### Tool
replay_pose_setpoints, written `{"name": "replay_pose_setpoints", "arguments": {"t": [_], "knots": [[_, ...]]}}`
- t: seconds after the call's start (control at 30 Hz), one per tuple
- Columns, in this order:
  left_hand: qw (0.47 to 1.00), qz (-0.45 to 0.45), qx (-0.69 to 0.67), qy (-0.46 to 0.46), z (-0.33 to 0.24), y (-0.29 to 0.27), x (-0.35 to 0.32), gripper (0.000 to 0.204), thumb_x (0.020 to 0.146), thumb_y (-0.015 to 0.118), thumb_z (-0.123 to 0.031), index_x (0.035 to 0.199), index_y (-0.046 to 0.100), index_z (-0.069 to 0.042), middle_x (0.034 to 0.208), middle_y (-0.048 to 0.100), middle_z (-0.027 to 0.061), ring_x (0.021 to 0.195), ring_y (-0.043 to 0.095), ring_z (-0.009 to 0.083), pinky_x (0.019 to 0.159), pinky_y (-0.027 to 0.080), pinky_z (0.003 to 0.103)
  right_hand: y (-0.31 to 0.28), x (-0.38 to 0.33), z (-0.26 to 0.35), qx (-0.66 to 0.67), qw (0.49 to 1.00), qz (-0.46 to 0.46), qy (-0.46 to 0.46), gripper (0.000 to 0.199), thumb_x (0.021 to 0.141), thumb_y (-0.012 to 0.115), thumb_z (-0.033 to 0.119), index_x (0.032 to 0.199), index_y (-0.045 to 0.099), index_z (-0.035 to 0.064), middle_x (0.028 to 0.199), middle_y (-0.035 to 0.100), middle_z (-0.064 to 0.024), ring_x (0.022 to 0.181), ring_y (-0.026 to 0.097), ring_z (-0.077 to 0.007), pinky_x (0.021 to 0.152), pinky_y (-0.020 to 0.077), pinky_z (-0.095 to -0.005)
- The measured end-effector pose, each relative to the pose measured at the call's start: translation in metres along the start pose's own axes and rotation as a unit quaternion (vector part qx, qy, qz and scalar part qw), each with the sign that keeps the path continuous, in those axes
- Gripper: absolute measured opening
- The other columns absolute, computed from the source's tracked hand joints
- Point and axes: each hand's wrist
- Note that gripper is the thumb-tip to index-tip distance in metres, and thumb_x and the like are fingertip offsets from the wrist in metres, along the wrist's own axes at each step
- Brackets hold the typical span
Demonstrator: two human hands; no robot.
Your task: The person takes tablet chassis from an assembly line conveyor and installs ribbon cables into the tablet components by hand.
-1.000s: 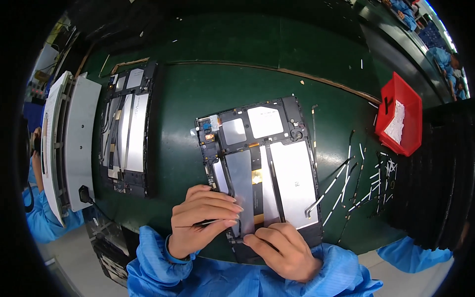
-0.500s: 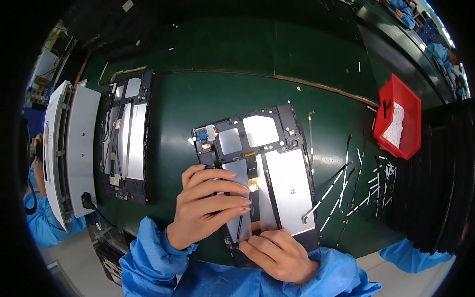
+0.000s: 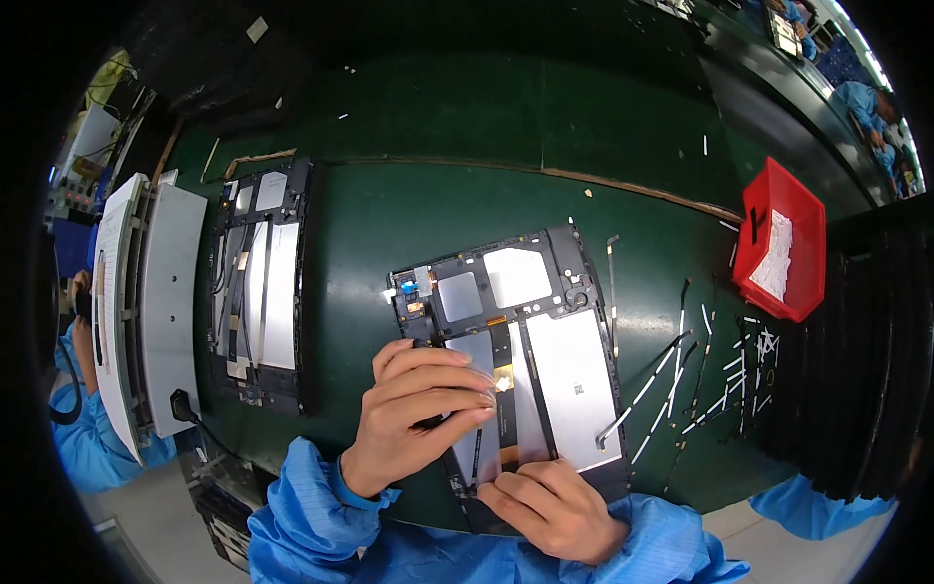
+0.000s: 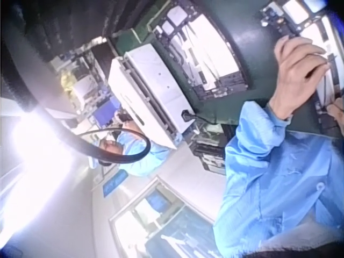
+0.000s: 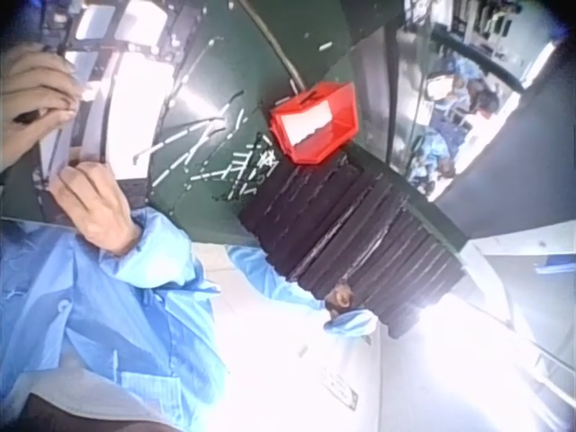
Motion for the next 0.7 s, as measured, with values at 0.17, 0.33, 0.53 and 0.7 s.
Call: {"name": "replay_pose_setpoints", "arguments": {"t": [0.17, 0.33, 0.53, 0.7], "knots": [[1.000, -0.005, 0.004, -0.008, -0.002, 0.001, 0.001, 0.009, 0.069, 0.074, -0.014, 0.077, 0.071, -0.011, 0.090, 0.068, -0.0018, 0.099, 0.057, 0.0140, 0.096, 0.029, 0.035, 0.000, -0.001, -0.001, -0.001, 1.000, -0.006, -0.006, 0.027, 0.065, 0.062, 0.008, 0.092, 0.066, 0.0070, 0.093, 0.057, -0.0022, 0.083, 0.054, -0.0169, 0.069, 0.0472, -0.0280], [1.000, -0.006, 0.004, -0.015, -0.004, 0.000, 0.002, 0.009, 0.067, 0.076, -0.014, 0.075, 0.071, -0.011, 0.088, 0.068, -0.0016, 0.099, 0.058, 0.0148, 0.096, 0.029, 0.035, -0.001, -0.001, -0.001, 0.005, 1.000, -0.007, -0.006, 0.024, 0.067, 0.062, 0.007, 0.090, 0.066, 0.0067, 0.099, 0.059, -0.0022, 0.083, 0.054, -0.0164, 0.068, 0.0463, -0.0273], [1.000, 0.000, 0.003, -0.023, -0.008, -0.003, 0.005, 0.015, 0.067, 0.077, -0.014, 0.080, 0.071, -0.011, 0.088, 0.068, 0.0009, 0.098, 0.059, 0.0173, 0.097, 0.029, 0.035, -0.002, 0.004, 0.000, -0.008, 1.000, 0.006, -0.029, 0.015, 0.072, 0.063, 0.010, 0.086, 0.065, 0.0073, 0.116, 0.058, -0.0016, 0.079, 0.051, -0.0141, 0.067, 0.0440, -0.0247], [0.992, 0.092, 0.075, 0.044, -0.005, -0.014, -0.013, 0.036, 0.087, 0.057, -0.033, 0.120, 0.058, -0.018, 0.136, 0.040, 0.0154, 0.130, 0.030, 0.0320, 0.104, 0.022, 0.044, -0.007, 0.006, 0.007, -0.054, 0.997, 0.046, -0.001, 0.020, 0.068, 0.065, 0.010, 0.088, 0.067, 0.0089, 0.118, 0.059, -0.0018, 0.081, 0.050, -0.0153, 0.068, 0.0460, -0.0251]]}}
Point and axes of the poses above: each hand's wrist, its own x-axis towards the middle knuckle, its own y-axis out of the palm, z = x × y
